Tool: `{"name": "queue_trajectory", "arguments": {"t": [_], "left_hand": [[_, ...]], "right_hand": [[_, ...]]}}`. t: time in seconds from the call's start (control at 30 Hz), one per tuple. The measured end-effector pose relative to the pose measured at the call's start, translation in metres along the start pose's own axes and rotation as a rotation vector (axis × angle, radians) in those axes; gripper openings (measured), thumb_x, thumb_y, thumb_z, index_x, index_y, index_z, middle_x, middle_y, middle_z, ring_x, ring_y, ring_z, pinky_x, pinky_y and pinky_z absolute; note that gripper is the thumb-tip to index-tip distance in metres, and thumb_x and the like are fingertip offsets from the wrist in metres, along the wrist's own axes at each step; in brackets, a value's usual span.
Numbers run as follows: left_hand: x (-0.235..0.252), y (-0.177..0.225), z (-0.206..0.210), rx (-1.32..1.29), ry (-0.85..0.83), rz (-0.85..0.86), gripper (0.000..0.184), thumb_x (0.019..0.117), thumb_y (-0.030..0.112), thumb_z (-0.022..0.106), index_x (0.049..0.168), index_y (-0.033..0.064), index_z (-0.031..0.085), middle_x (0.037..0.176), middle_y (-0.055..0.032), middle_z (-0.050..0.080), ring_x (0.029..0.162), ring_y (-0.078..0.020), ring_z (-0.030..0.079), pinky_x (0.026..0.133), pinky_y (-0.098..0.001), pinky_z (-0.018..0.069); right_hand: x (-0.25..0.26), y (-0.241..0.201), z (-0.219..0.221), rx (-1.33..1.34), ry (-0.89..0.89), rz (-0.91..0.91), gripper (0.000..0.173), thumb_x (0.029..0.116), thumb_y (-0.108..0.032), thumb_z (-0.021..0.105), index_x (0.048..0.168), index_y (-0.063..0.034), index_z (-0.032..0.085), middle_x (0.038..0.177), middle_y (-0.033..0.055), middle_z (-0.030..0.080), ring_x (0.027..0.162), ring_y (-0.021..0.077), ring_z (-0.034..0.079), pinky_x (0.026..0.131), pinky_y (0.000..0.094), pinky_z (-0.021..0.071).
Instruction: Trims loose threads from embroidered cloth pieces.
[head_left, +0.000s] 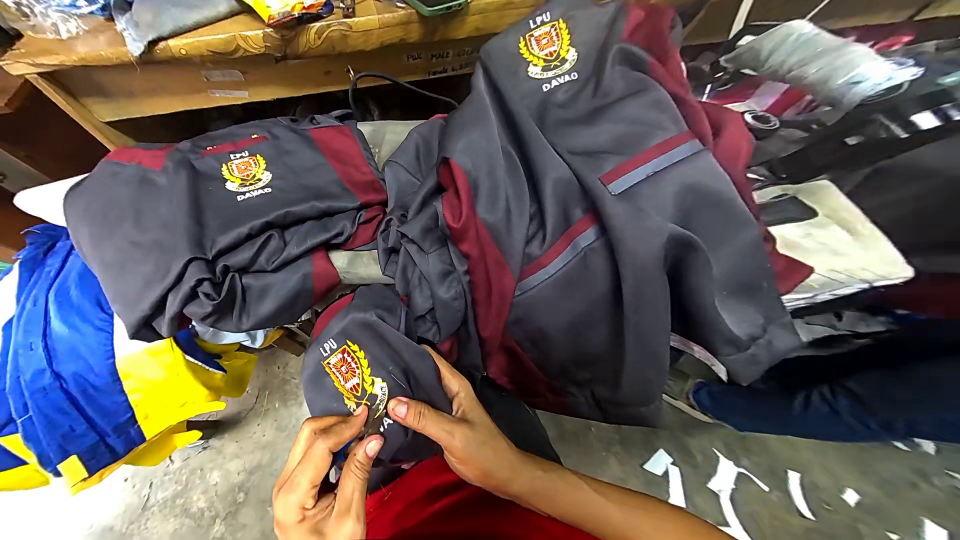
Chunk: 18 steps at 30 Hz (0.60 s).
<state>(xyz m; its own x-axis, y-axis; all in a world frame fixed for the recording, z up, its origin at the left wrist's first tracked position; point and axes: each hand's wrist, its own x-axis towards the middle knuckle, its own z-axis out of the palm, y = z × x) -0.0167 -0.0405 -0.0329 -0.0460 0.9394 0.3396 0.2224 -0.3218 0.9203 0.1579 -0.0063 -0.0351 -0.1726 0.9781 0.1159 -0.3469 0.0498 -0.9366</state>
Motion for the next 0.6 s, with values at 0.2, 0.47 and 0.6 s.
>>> {"name": "queue_trajectory", "arguments": {"t": [0.2, 0.47, 0.6], "left_hand": [[0.0018, -0.0011, 0.0012, 0.160, -0.003, 0.151, 0.016, 0.0928, 0.014, 0.075, 0.106, 0.0052, 0.076, 0.100, -0.0029, 0.068, 0.095, -0.0048, 0.067, 0.082, -0.0156, 0.0577], [0.0061, -0.0011, 0.0002, 0.026, -0.003, 0.050, 0.018, 0.0896, 0.010, 0.077, 0.106, 0.0032, 0.077, 0.100, -0.0029, 0.068, 0.090, -0.0087, 0.068, 0.077, -0.0188, 0.0603], [0.0075, -0.0009, 0.0006, 0.041, -0.005, 0.063, 0.018, 0.0893, 0.010, 0.077, 0.106, 0.0027, 0.077, 0.099, -0.0030, 0.068, 0.090, -0.0082, 0.067, 0.077, -0.0180, 0.0595]], "right_hand": [[-0.0011, -0.0031, 0.0021, 0.087, 0.011, 0.051, 0.043, 0.0958, 0.000, 0.063, 0.136, 0.0060, 0.050, 0.123, 0.0065, 0.066, 0.114, 0.0092, 0.065, 0.103, 0.0290, 0.0534], [0.0004, -0.0033, 0.0004, 0.183, -0.024, 0.096, 0.032, 0.0972, 0.001, 0.060, 0.129, 0.0019, 0.057, 0.117, 0.0039, 0.069, 0.109, 0.0095, 0.067, 0.100, 0.0307, 0.0549], [0.0008, -0.0037, 0.0003, 0.195, -0.017, 0.105, 0.031, 0.0969, 0.001, 0.060, 0.128, 0.0005, 0.059, 0.116, 0.0023, 0.070, 0.108, 0.0087, 0.067, 0.100, 0.0302, 0.0551]]}}
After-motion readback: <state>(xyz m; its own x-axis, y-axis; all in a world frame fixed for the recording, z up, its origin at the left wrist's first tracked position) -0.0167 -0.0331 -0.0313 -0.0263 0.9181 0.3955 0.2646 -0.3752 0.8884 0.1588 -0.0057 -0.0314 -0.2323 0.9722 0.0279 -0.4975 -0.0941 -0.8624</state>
